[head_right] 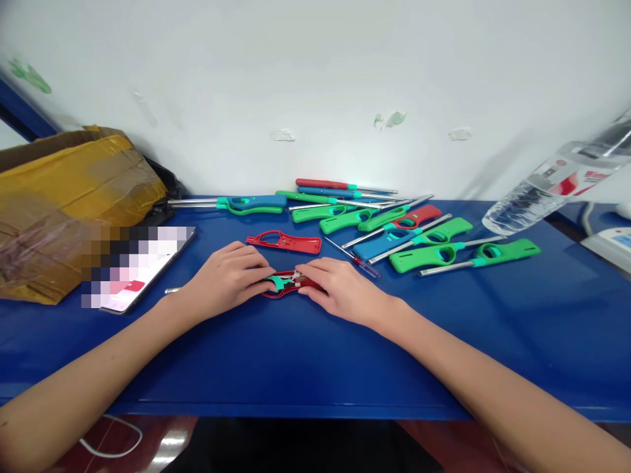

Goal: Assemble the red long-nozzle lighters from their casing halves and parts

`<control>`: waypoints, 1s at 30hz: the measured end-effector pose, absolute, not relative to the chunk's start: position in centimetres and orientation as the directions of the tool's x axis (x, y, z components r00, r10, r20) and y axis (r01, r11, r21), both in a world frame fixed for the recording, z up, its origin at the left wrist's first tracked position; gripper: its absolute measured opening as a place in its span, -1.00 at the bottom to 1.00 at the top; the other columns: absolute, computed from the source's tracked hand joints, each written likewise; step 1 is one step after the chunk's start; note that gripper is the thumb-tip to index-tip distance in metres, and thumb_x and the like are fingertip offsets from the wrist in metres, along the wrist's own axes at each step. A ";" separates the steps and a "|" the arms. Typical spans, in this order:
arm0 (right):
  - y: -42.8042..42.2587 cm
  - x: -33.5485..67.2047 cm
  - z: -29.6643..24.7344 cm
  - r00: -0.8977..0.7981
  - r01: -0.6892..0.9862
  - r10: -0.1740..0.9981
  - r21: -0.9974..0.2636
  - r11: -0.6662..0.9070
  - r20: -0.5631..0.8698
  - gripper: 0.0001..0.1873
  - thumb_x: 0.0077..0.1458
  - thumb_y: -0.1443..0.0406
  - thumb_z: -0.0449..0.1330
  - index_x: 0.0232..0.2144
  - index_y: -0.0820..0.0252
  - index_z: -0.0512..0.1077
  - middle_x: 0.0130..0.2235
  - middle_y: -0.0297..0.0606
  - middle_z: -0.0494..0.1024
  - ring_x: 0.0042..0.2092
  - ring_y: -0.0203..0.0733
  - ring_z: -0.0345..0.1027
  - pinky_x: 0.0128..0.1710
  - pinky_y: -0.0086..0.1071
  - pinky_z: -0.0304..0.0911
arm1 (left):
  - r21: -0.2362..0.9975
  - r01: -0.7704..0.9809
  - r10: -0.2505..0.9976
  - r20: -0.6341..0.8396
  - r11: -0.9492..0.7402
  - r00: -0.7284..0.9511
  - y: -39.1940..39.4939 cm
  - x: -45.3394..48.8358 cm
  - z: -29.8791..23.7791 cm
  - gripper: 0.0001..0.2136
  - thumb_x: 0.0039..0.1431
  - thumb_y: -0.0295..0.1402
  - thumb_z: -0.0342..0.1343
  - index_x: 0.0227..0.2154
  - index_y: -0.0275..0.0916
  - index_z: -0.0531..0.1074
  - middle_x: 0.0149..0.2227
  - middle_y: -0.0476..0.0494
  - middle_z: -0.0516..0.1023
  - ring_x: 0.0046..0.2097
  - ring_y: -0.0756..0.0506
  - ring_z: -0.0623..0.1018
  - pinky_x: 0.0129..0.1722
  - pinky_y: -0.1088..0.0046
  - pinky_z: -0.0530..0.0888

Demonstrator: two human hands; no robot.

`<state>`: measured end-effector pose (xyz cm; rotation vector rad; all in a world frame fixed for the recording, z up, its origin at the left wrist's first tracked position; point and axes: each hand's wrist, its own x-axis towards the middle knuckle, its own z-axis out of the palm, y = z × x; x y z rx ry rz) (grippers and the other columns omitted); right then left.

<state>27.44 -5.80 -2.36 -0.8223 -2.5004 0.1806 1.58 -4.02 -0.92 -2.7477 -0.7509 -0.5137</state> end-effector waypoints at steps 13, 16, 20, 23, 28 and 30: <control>-5.7 27.3 -2.5 -0.693 0.517 0.579 -0.263 0.815 0.429 -0.68 0.25 0.28 0.15 0.01 0.32 0.44 -0.07 -0.03 0.59 -0.10 -0.05 0.52 -0.11 -0.21 0.48 | -0.163 0.538 0.457 0.362 -0.827 0.812 -4.1 1.7 -0.7 -0.72 0.36 -0.20 0.00 -0.27 -0.23 0.56 -0.32 -0.08 0.56 -0.28 -0.07 0.52 -0.24 0.35 0.31; -5.7 27.3 -2.5 -0.693 0.519 0.578 -0.258 0.815 0.431 -0.69 0.26 0.28 0.14 0.01 0.30 0.44 -0.08 -0.03 0.60 -0.11 -0.05 0.52 -0.11 -0.21 0.48 | -0.170 0.539 0.455 0.365 -0.825 0.812 -4.1 1.7 -0.8 -0.71 0.36 -0.20 0.00 -0.28 -0.23 0.56 -0.33 -0.08 0.56 -0.28 -0.07 0.52 -0.24 0.35 0.30; -5.8 27.3 -2.5 -0.694 0.518 0.573 -0.251 0.818 0.436 -0.69 0.26 0.28 0.14 0.00 0.31 0.44 -0.08 -0.02 0.60 -0.11 -0.05 0.53 -0.12 -0.20 0.49 | -0.180 0.545 0.454 0.378 -0.819 0.807 -4.1 1.8 -0.9 -0.70 0.37 -0.19 -0.02 -0.28 -0.23 0.56 -0.34 -0.07 0.56 -0.30 -0.06 0.51 -0.26 0.35 0.29; -5.8 27.3 -2.5 -0.693 0.515 0.570 -0.251 0.820 0.441 -0.70 0.27 0.28 0.13 0.00 0.30 0.45 -0.08 -0.02 0.60 -0.11 -0.04 0.53 -0.12 -0.19 0.49 | -0.177 0.544 0.455 0.374 -0.820 0.808 -4.1 1.8 -0.8 -0.69 0.38 -0.19 -0.03 -0.29 -0.22 0.56 -0.34 -0.07 0.56 -0.29 -0.05 0.51 -0.24 0.35 0.29; -5.8 27.3 -2.6 -0.689 0.517 0.574 -0.255 0.817 0.443 -0.69 0.27 0.27 0.13 0.01 0.27 0.44 -0.07 -0.03 0.60 -0.10 -0.04 0.53 -0.11 -0.19 0.49 | -0.181 0.553 0.462 0.378 -0.813 0.802 -4.2 1.9 -0.8 -0.69 0.38 -0.19 -0.03 -0.30 -0.22 0.56 -0.34 -0.07 0.56 -0.30 -0.05 0.51 -0.25 0.35 0.27; -5.8 27.3 -2.6 -0.687 0.516 0.575 -0.259 0.817 0.444 -0.69 0.27 0.27 0.13 0.01 0.28 0.45 -0.07 -0.04 0.60 -0.10 -0.05 0.53 -0.10 -0.20 0.49 | -0.178 0.551 0.459 0.379 -0.816 0.803 -4.2 1.9 -0.8 -0.68 0.38 -0.19 -0.04 -0.30 -0.23 0.56 -0.35 -0.07 0.57 -0.30 -0.04 0.51 -0.25 0.35 0.27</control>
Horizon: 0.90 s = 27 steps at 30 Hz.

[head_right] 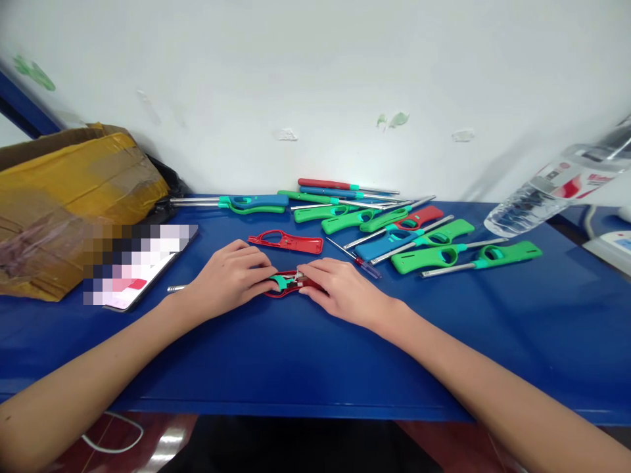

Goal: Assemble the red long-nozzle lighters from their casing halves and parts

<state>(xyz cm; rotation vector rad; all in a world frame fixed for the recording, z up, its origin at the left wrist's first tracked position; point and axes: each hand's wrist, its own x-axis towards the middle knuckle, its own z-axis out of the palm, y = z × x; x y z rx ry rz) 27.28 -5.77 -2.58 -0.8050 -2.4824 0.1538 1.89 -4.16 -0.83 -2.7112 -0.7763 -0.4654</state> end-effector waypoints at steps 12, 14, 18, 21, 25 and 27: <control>-5.8 27.2 -2.6 -0.683 0.515 0.577 -0.266 0.815 0.447 -0.68 0.26 0.27 0.13 0.02 0.27 0.46 -0.08 -0.02 0.60 -0.11 -0.03 0.53 -0.11 -0.17 0.49 | -0.178 0.532 0.423 0.424 -0.828 0.800 -4.1 2.1 -0.8 -0.71 0.37 -0.23 0.01 -0.33 -0.26 0.56 -0.42 -0.05 0.53 -0.36 -0.04 0.49 -0.17 0.27 0.24; -5.8 27.2 -2.5 -0.684 0.520 0.582 -0.266 0.812 0.439 -0.68 0.26 0.27 0.13 0.02 0.27 0.46 -0.08 -0.03 0.60 -0.11 -0.04 0.53 -0.11 -0.18 0.49 | -0.173 0.533 0.427 0.419 -0.828 0.801 -4.1 2.1 -0.7 -0.71 0.36 -0.23 0.01 -0.33 -0.26 0.56 -0.42 -0.05 0.53 -0.37 -0.04 0.49 -0.16 0.27 0.24; -5.8 27.2 -2.4 -0.685 0.524 0.587 -0.270 0.808 0.431 -0.68 0.27 0.26 0.13 0.02 0.24 0.45 -0.07 -0.04 0.60 -0.10 -0.04 0.53 -0.11 -0.17 0.49 | -0.162 0.534 0.435 0.410 -0.830 0.801 -4.1 2.1 -0.7 -0.71 0.37 -0.23 0.00 -0.32 -0.24 0.55 -0.41 -0.06 0.55 -0.36 -0.03 0.49 -0.16 0.28 0.24; -5.8 27.3 -2.5 -0.684 0.521 0.587 -0.273 0.808 0.432 -0.69 0.26 0.27 0.13 0.02 0.25 0.45 -0.07 -0.03 0.60 -0.10 -0.03 0.53 -0.11 -0.16 0.49 | -0.162 0.532 0.434 0.410 -0.831 0.802 -4.1 2.1 -0.7 -0.72 0.38 -0.24 -0.01 -0.31 -0.24 0.55 -0.40 -0.07 0.56 -0.36 -0.03 0.49 -0.16 0.28 0.25; -5.9 27.3 -2.5 -0.681 0.522 0.589 -0.277 0.807 0.434 -0.69 0.26 0.28 0.14 0.01 0.29 0.45 -0.08 -0.02 0.60 -0.11 -0.04 0.52 -0.11 -0.18 0.49 | -0.166 0.534 0.435 0.409 -0.829 0.802 -4.2 2.1 -0.7 -0.72 0.38 -0.25 -0.02 -0.31 -0.24 0.55 -0.39 -0.07 0.56 -0.36 -0.03 0.49 -0.15 0.27 0.26; -5.9 27.2 -2.5 -0.681 0.522 0.589 -0.277 0.807 0.435 -0.69 0.27 0.27 0.13 0.01 0.29 0.45 -0.08 -0.02 0.60 -0.11 -0.04 0.52 -0.12 -0.17 0.49 | -0.168 0.535 0.434 0.414 -0.828 0.800 -4.2 2.2 -0.7 -0.72 0.38 -0.24 -0.01 -0.32 -0.24 0.55 -0.39 -0.07 0.57 -0.36 -0.03 0.49 -0.15 0.27 0.26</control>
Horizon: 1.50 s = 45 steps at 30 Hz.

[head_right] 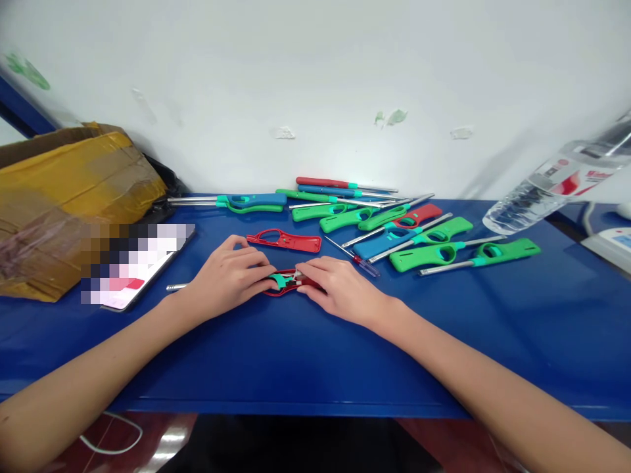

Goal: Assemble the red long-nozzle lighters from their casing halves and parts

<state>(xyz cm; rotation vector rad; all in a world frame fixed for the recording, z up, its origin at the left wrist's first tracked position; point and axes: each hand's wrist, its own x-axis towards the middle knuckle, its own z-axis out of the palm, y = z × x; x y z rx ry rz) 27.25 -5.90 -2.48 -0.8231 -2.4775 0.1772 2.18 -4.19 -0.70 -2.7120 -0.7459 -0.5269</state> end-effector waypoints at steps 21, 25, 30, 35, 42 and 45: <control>-5.9 27.5 -2.3 -0.641 0.553 0.628 -0.302 0.776 0.441 -0.68 0.22 0.23 0.18 0.01 0.19 0.44 -0.11 -0.10 0.61 -0.10 -0.04 0.53 -0.10 -0.18 0.49 | 0.025 0.515 0.492 0.337 -0.857 0.803 -4.1 1.6 -0.2 -0.74 0.38 -0.22 -0.01 -0.18 -0.25 0.51 -0.27 -0.12 0.60 -0.21 -0.06 0.54 -0.06 0.30 0.28; -5.8 27.5 -2.2 -0.634 0.573 0.630 -0.274 0.772 0.449 -0.68 0.22 0.21 0.18 -0.01 0.22 0.45 -0.11 -0.09 0.61 -0.12 -0.02 0.53 -0.13 -0.17 0.48 | 0.077 0.526 0.521 0.313 -0.847 0.794 -4.0 1.4 -0.1 -0.78 0.35 -0.24 0.03 -0.17 -0.24 0.51 -0.23 -0.12 0.59 -0.19 -0.07 0.54 -0.05 0.30 0.30; -5.8 27.5 -2.2 -0.626 0.585 0.638 -0.271 0.764 0.448 -0.67 0.22 0.21 0.19 0.00 0.18 0.44 -0.11 -0.10 0.61 -0.13 -0.04 0.53 -0.14 -0.19 0.48 | 0.130 0.545 0.556 0.306 -0.828 0.773 -4.9 1.7 0.7 -0.74 0.25 -0.41 0.04 -0.02 -0.21 0.45 -0.06 -0.17 0.53 -0.06 -0.13 0.51 0.02 0.26 0.34; -5.7 27.6 -2.3 -0.624 0.575 0.631 -0.276 0.770 0.461 -0.67 0.23 0.20 0.16 0.01 0.18 0.43 -0.12 -0.10 0.61 -0.14 -0.06 0.53 -0.14 -0.20 0.47 | 0.147 0.495 0.509 0.399 -0.857 0.763 -5.7 2.5 0.6 -0.78 0.26 -0.37 0.06 -0.05 -0.24 0.41 0.00 -0.22 0.47 0.01 -0.15 0.47 0.03 0.28 0.39; -5.8 27.6 -2.3 -0.623 0.588 0.639 -0.268 0.763 0.452 -0.69 0.23 0.21 0.17 -0.01 0.19 0.43 -0.12 -0.12 0.61 -0.15 -0.07 0.53 -0.15 -0.22 0.46 | 0.113 0.495 0.497 0.381 -0.862 0.779 -5.2 2.4 -0.3 -0.86 0.31 -0.32 0.07 -0.13 -0.21 0.45 -0.08 -0.16 0.50 -0.05 -0.14 0.49 -0.03 0.28 0.41; -5.7 27.6 -2.3 -0.624 0.589 0.640 -0.268 0.762 0.448 -0.69 0.23 0.20 0.17 -0.02 0.19 0.43 -0.13 -0.12 0.61 -0.15 -0.08 0.53 -0.16 -0.23 0.46 | 0.091 0.483 0.477 0.397 -0.871 0.784 -5.3 2.5 -0.2 -0.86 0.32 -0.36 0.05 -0.14 -0.23 0.46 -0.10 -0.17 0.52 -0.07 -0.13 0.49 -0.03 0.28 0.42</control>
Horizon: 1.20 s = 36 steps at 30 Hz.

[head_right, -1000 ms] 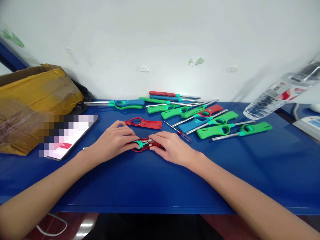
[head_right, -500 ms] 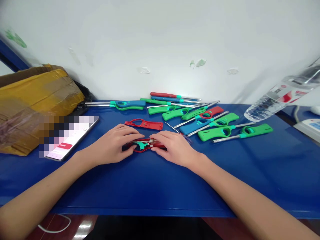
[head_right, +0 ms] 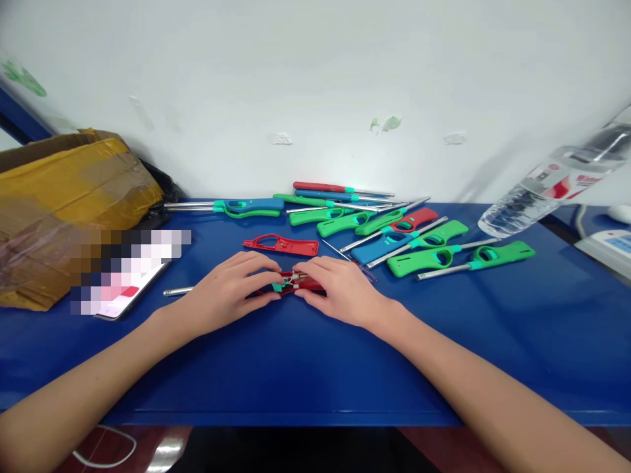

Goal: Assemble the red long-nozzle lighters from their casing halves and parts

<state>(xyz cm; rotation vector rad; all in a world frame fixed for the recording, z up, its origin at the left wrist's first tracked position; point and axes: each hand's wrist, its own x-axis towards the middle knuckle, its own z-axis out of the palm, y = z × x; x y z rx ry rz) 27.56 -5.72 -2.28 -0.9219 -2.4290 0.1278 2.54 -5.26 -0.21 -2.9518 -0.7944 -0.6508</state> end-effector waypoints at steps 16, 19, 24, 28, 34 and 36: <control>-5.6 27.3 -2.4 -0.578 0.618 0.685 -0.309 0.723 0.444 -0.67 0.20 0.19 0.19 -0.03 0.19 0.45 -0.16 -0.15 0.61 -0.16 -0.08 0.51 -0.16 -0.22 0.43 | 0.013 0.447 0.385 0.532 -0.894 0.754 -5.4 2.7 0.1 -0.83 0.27 -0.45 0.07 -0.11 -0.28 0.47 -0.19 -0.15 0.58 -0.17 -0.10 0.52 -0.10 0.31 0.44; -5.7 27.3 -2.2 -0.577 0.618 0.692 -0.322 0.717 0.433 -0.68 0.18 0.19 0.21 -0.04 0.19 0.46 -0.16 -0.15 0.61 -0.16 -0.07 0.50 -0.16 -0.21 0.42 | 0.093 0.458 0.438 0.504 -0.884 0.744 -5.3 2.5 0.3 -0.80 0.25 -0.46 0.09 -0.09 -0.26 0.47 -0.18 -0.14 0.57 -0.16 -0.09 0.52 -0.08 0.33 0.44; -5.7 27.4 -2.1 -0.595 0.611 0.693 -0.331 0.719 0.408 -0.70 0.17 0.19 0.22 -0.07 0.20 0.47 -0.16 -0.16 0.61 -0.15 -0.06 0.47 -0.15 -0.19 0.41 | 0.144 0.461 0.472 0.458 -0.876 0.754 -5.1 2.3 0.2 -0.79 0.25 -0.45 0.08 -0.08 -0.24 0.47 -0.15 -0.14 0.57 -0.14 -0.10 0.53 -0.08 0.33 0.44; -5.6 27.3 -2.1 -0.600 0.602 0.690 -0.341 0.723 0.405 -0.70 0.18 0.20 0.21 -0.06 0.19 0.47 -0.13 -0.16 0.59 -0.13 -0.07 0.44 -0.13 -0.20 0.40 | 0.133 0.464 0.470 0.450 -0.876 0.760 -5.1 2.2 0.0 -0.79 0.27 -0.44 0.08 -0.07 -0.24 0.47 -0.15 -0.14 0.56 -0.13 -0.10 0.53 -0.08 0.33 0.43; -5.5 27.2 -2.0 -0.605 0.596 0.699 -0.365 0.715 0.381 -0.71 0.18 0.22 0.21 -0.06 0.17 0.48 -0.08 -0.13 0.52 -0.07 -0.07 0.39 -0.08 -0.19 0.38 | 0.115 0.482 0.482 0.427 -0.868 0.765 -5.0 2.0 0.3 -0.81 0.25 -0.44 0.08 -0.11 -0.23 0.50 -0.17 -0.12 0.57 -0.16 -0.10 0.54 -0.09 0.33 0.43; -5.5 27.3 -2.0 -0.610 0.598 0.701 -0.367 0.713 0.369 -0.72 0.19 0.22 0.20 -0.07 0.16 0.50 -0.10 -0.13 0.51 -0.08 -0.07 0.38 -0.09 -0.18 0.38 | 0.125 0.500 0.504 0.405 -0.857 0.763 -5.1 1.8 0.6 -0.80 0.23 -0.44 0.08 -0.12 -0.21 0.50 -0.17 -0.11 0.57 -0.17 -0.10 0.54 -0.09 0.32 0.42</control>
